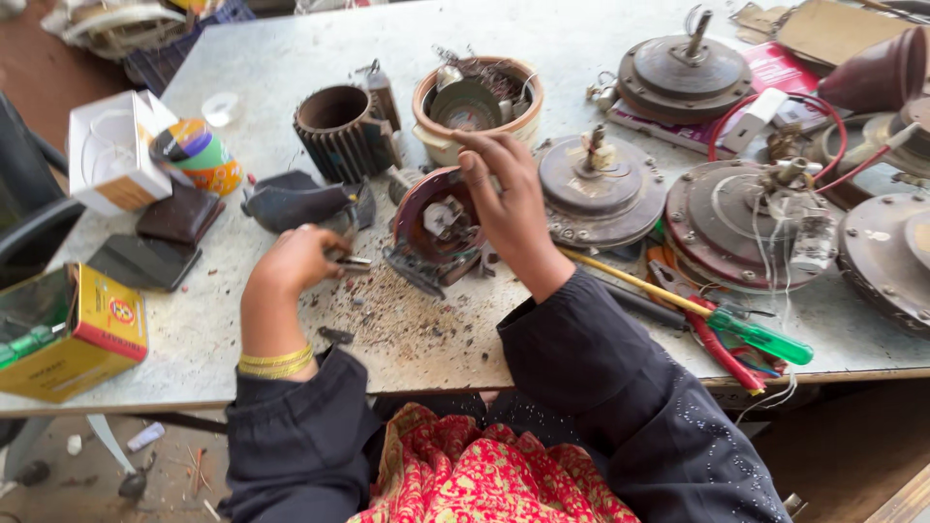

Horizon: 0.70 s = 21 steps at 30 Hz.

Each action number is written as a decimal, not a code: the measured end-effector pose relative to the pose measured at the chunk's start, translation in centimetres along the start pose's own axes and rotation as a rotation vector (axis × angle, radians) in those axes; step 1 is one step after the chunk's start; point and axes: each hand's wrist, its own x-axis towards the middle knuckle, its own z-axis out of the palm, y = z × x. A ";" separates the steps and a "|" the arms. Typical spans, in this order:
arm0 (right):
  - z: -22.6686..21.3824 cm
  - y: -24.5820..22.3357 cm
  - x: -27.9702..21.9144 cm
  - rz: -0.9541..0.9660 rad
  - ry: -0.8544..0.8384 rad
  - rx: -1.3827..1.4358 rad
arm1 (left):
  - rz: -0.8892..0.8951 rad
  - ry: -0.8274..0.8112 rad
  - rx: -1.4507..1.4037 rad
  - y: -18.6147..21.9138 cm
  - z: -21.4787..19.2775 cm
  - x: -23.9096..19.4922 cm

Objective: The person uses pliers and a screwdriver to adjust and tighten components on a small electric motor rotor. They repeatedly reposition the rotor and apply force to secure internal parts.

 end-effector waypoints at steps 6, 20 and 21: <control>-0.4 -0.2 0.0 0.015 0.027 -0.012 | -0.012 0.022 0.083 1.9 -1.0 -2.6; -0.8 0.3 0.2 0.078 -0.336 -0.022 | 0.283 0.590 -0.326 4.1 -4.6 -5.8; -1.0 0.3 0.3 0.136 -0.396 0.044 | 0.323 0.664 -0.394 4.4 -5.0 -5.7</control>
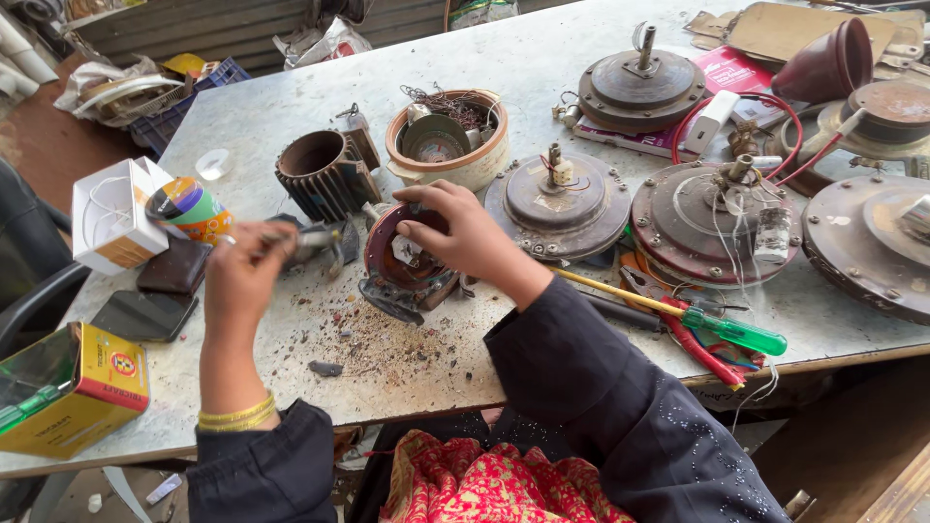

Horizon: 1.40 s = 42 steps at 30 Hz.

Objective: The person uses pliers and a screwdriver to adjust and tighten components on a small electric motor rotor. They repeatedly reposition the rotor and apply force to secure internal parts.

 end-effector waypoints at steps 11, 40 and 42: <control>0.0 -0.9 -0.3 -0.077 -0.157 0.172 | 0.200 0.335 -0.825 2.8 5.2 6.4; 0.2 3.1 0.2 0.543 0.022 0.971 | 0.650 -0.028 -0.537 8.0 8.8 1.7; 0.1 2.3 0.3 0.601 0.019 0.897 | 0.637 -0.085 -0.496 8.9 8.7 1.0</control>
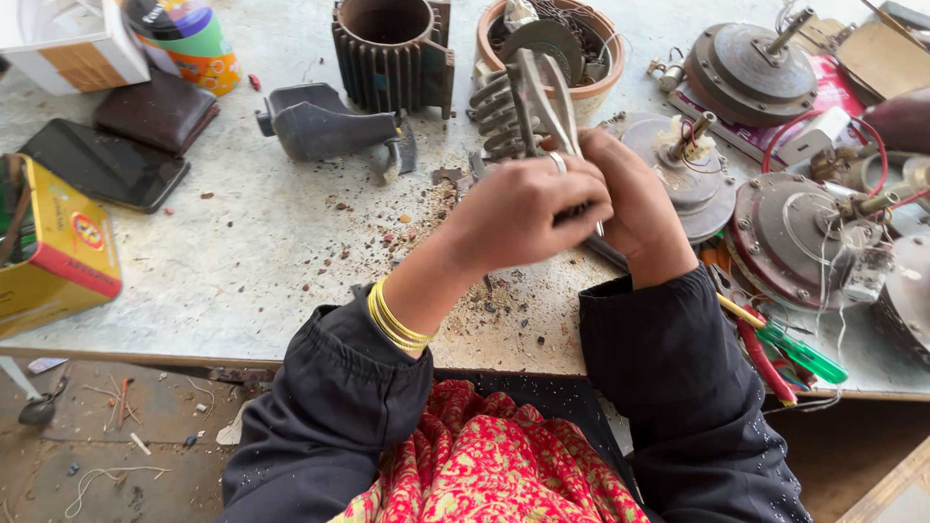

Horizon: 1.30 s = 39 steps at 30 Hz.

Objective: The person uses pliers and a screwdriver to adjust and tighten components on a small electric motor rotor. They repeatedly reposition the rotor and apply force to secure internal parts.

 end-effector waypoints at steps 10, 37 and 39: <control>-1.3 1.2 0.0 -0.198 -0.035 0.252 | -0.144 -0.007 -0.086 -0.2 0.9 -0.1; 0.8 1.3 -1.4 -0.282 -0.056 0.125 | -0.093 0.326 -0.301 0.2 -0.6 -0.1; 0.8 1.5 -1.3 -0.281 -0.041 0.110 | -0.049 0.364 -0.376 0.1 -0.3 -0.1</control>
